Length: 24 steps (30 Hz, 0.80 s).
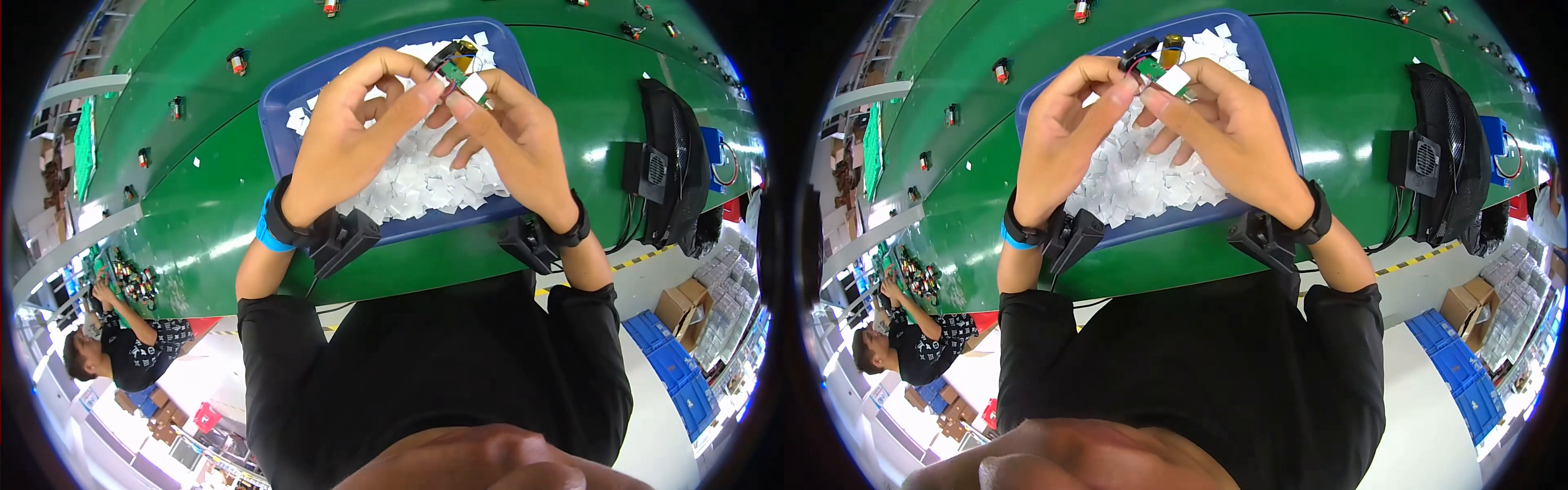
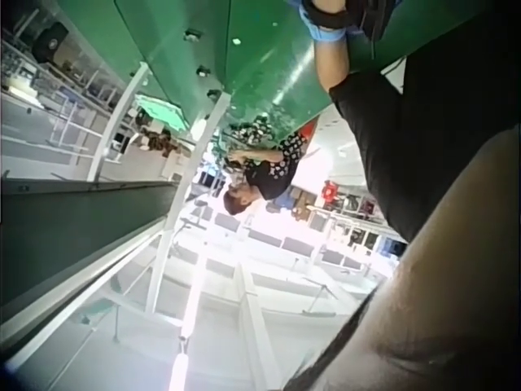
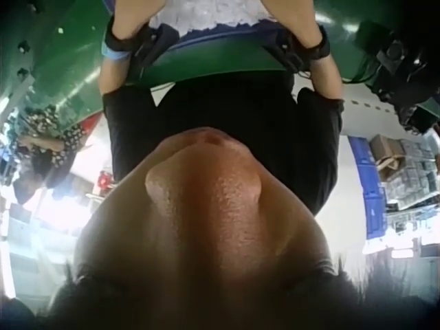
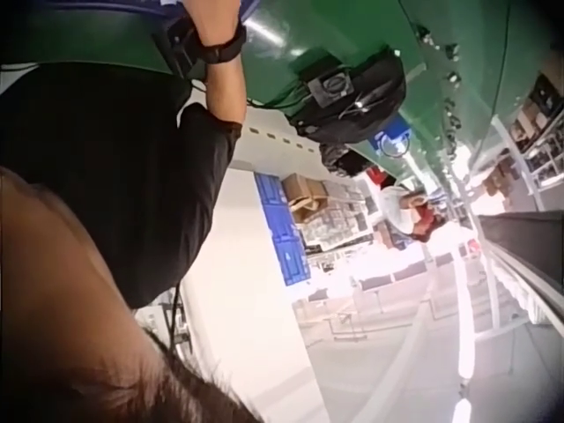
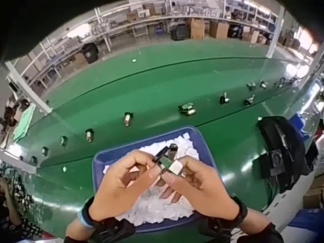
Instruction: The person picks up a battery and a circuit board, fits them together, and wraps a white adhesive strip around the components. After placing the unit on the table, they repeat the process with another set of components.
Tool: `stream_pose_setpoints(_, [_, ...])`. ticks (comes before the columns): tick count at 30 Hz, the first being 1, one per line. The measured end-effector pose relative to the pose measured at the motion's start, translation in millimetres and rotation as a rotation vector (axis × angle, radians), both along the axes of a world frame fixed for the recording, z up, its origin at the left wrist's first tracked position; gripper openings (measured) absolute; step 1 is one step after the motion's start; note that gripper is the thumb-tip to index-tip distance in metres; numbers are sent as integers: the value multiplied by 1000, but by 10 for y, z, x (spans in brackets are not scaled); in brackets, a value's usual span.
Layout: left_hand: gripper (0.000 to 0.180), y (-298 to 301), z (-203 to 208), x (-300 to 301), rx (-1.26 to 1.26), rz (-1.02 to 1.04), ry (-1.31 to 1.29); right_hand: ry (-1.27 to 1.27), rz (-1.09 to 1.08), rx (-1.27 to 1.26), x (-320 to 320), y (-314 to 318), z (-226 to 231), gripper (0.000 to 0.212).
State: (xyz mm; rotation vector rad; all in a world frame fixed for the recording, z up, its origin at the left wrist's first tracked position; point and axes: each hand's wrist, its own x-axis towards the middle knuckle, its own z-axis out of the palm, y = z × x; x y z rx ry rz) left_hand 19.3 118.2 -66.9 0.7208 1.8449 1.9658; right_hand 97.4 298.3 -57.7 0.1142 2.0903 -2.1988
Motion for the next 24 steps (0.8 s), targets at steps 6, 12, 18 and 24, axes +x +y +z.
stream_pose_setpoints(6, [13,-183,-65,-35,-284,-24,132,43,33,-19,-13,73,-22,25])
stream_pose_setpoints(12, [20,-234,18,-40,-475,-119,287,17,32,135,14,57,-50,22])
stream_pose_setpoints(18, [23,-216,-13,-32,-203,-162,89,166,-25,435,-14,36,-82,19])
stream_pose_setpoints(24, [29,-217,-65,-24,-222,-165,61,156,-133,470,-12,8,-73,17])
